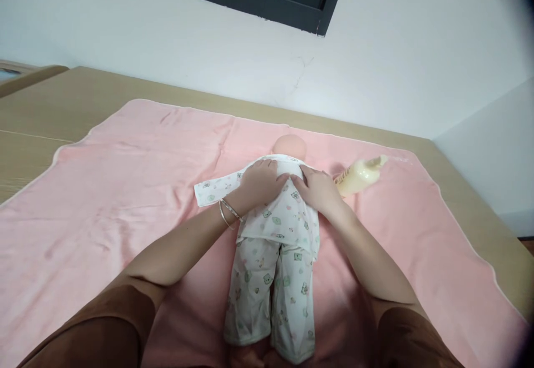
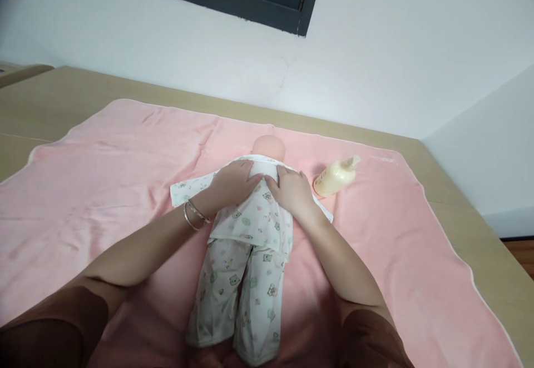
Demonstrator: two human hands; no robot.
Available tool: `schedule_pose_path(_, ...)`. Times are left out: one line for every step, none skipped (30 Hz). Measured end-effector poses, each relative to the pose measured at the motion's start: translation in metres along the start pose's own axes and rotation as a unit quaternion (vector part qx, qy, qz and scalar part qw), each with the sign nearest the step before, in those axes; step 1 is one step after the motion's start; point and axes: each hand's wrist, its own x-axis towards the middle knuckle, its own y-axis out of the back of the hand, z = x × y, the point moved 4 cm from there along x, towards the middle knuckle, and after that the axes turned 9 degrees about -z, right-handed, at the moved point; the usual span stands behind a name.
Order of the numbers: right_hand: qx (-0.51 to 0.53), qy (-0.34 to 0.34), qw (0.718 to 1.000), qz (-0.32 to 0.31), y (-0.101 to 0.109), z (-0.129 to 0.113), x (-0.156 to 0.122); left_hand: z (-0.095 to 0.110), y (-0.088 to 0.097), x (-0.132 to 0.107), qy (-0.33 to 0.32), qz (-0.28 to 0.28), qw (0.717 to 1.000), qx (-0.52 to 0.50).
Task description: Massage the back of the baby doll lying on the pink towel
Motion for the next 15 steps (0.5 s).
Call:
schedule_pose_path(0.008, 0.0, 1.0, -0.003, 0.0, 0.002, 0.003, -0.002, -0.001, 0.003, 0.003, -0.001, 1.0, -0.003)
schedule_pose_path(0.009, 0.003, 1.0, -0.002, 0.0, 0.003, 0.005, -0.003, -0.002, 0.003, 0.002, -0.003, 1.0, -0.003)
schedule_pose_path(0.004, 0.005, 1.0, 0.0, -0.001, 0.002, 0.005, -0.001, -0.001, 0.002, 0.001, -0.004, 1.0, 0.001)
schedule_pose_path(-0.007, 0.007, 1.0, 0.004, -0.001, -0.001, 0.003, 0.003, 0.001, -0.002, -0.002, -0.005, 1.0, 0.007)
schedule_pose_path(-0.021, 0.009, 1.0, 0.01, -0.002, -0.004, -0.001, 0.008, 0.003, -0.006, -0.009, -0.008, 1.0, 0.014)
schedule_pose_path(-0.036, 0.015, 0.999, 0.017, -0.003, -0.009, -0.005, 0.013, 0.005, -0.011, -0.018, -0.012, 1.0, 0.022)
schedule_pose_path(-0.051, 0.025, 0.998, 0.023, -0.003, -0.014, -0.011, 0.019, 0.007, -0.017, -0.03, -0.016, 0.999, 0.03)
schedule_pose_path(-0.065, 0.039, 0.997, 0.029, -0.003, -0.019, -0.016, 0.024, 0.009, -0.021, -0.044, -0.019, 0.998, 0.036)
schedule_pose_path(-0.074, 0.053, 0.995, 0.034, -0.003, -0.024, -0.02, 0.028, 0.011, -0.025, -0.057, -0.02, 0.997, 0.039)
schedule_pose_path(-0.079, 0.062, 0.994, 0.037, -0.003, -0.027, -0.023, 0.03, 0.013, -0.028, -0.069, -0.021, 0.997, 0.04)
schedule_pose_path(-0.078, 0.065, 0.994, 0.037, -0.002, -0.028, -0.025, 0.031, 0.013, -0.028, -0.075, -0.023, 0.996, 0.039)
schedule_pose_path(-0.072, 0.059, 0.995, 0.036, -0.001, -0.026, -0.024, 0.029, 0.013, -0.026, -0.074, -0.023, 0.996, 0.034)
schedule_pose_path(-0.061, 0.045, 0.997, 0.035, 0.0, -0.022, -0.021, 0.025, 0.012, -0.022, -0.066, -0.02, 0.997, 0.027)
schedule_pose_path(-0.045, 0.028, 0.998, 0.031, 0.001, -0.016, -0.017, 0.019, 0.011, -0.017, -0.052, -0.015, 0.998, 0.019)
schedule_pose_path(-0.026, 0.012, 0.999, 0.025, 0.002, -0.01, -0.011, 0.012, 0.01, -0.01, -0.035, -0.009, 0.999, 0.008)
